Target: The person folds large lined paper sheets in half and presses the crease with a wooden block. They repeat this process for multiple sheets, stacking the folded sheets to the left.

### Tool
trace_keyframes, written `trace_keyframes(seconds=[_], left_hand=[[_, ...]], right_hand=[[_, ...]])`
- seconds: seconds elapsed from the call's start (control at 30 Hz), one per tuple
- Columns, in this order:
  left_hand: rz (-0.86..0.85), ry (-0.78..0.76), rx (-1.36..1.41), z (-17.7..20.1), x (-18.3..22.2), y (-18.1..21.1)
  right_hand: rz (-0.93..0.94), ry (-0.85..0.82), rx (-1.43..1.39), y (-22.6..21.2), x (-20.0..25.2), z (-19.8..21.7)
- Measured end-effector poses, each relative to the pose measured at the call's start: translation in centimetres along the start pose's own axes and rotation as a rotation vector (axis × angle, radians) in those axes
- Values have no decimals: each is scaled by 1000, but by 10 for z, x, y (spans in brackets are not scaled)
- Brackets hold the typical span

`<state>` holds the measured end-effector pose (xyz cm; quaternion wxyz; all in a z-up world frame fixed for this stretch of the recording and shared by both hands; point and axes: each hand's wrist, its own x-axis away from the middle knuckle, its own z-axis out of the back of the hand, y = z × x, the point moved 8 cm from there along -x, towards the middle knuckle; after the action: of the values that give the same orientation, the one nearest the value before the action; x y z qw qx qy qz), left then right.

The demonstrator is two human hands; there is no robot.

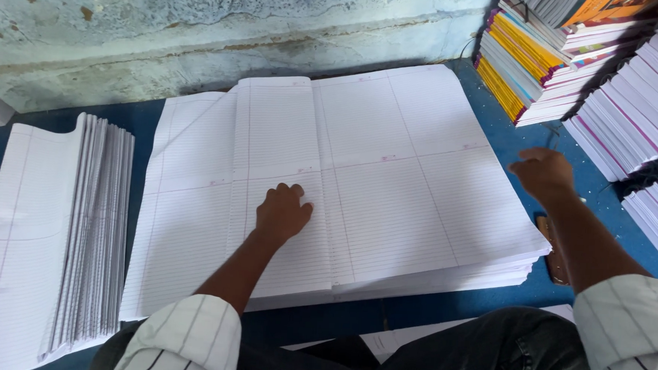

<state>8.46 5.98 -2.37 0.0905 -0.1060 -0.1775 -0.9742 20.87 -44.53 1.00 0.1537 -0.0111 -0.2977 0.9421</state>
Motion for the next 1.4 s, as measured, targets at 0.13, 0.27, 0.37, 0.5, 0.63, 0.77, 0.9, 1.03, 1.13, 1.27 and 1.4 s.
trace_keyframes(seconds=[0.13, 0.27, 0.37, 0.5, 0.63, 0.77, 0.9, 1.03, 1.13, 1.27, 1.4], left_hand=[[50, 27, 174, 10, 0, -29], [140, 66, 211, 18, 5, -63], [224, 124, 173, 26, 12, -89], [386, 116, 191, 26, 16, -123], [451, 56, 235, 16, 13, -144], [432, 54, 324, 7, 5, -152], [414, 114, 375, 4, -1, -159], [419, 106, 387, 2, -2, -167], [413, 112, 407, 1, -1, -168], [411, 157, 427, 3, 2, -166], [390, 158, 459, 6, 5, -165]], right_hand=[[129, -61, 16, -54, 10, -27], [216, -163, -39, -91, 24, -68], [204, -232, -41, -111, 39, -105], [271, -294, -24, -138, 68, -146], [271, -378, -96, -162, 99, -178], [226, -497, -231, -185, 134, -199], [176, -579, -219, -202, 166, -210], [106, -644, -204, -218, 187, -219], [73, -646, -197, -225, 199, -227], [177, -574, -158, -231, 211, -230], [160, -565, -169, -232, 211, -237]])
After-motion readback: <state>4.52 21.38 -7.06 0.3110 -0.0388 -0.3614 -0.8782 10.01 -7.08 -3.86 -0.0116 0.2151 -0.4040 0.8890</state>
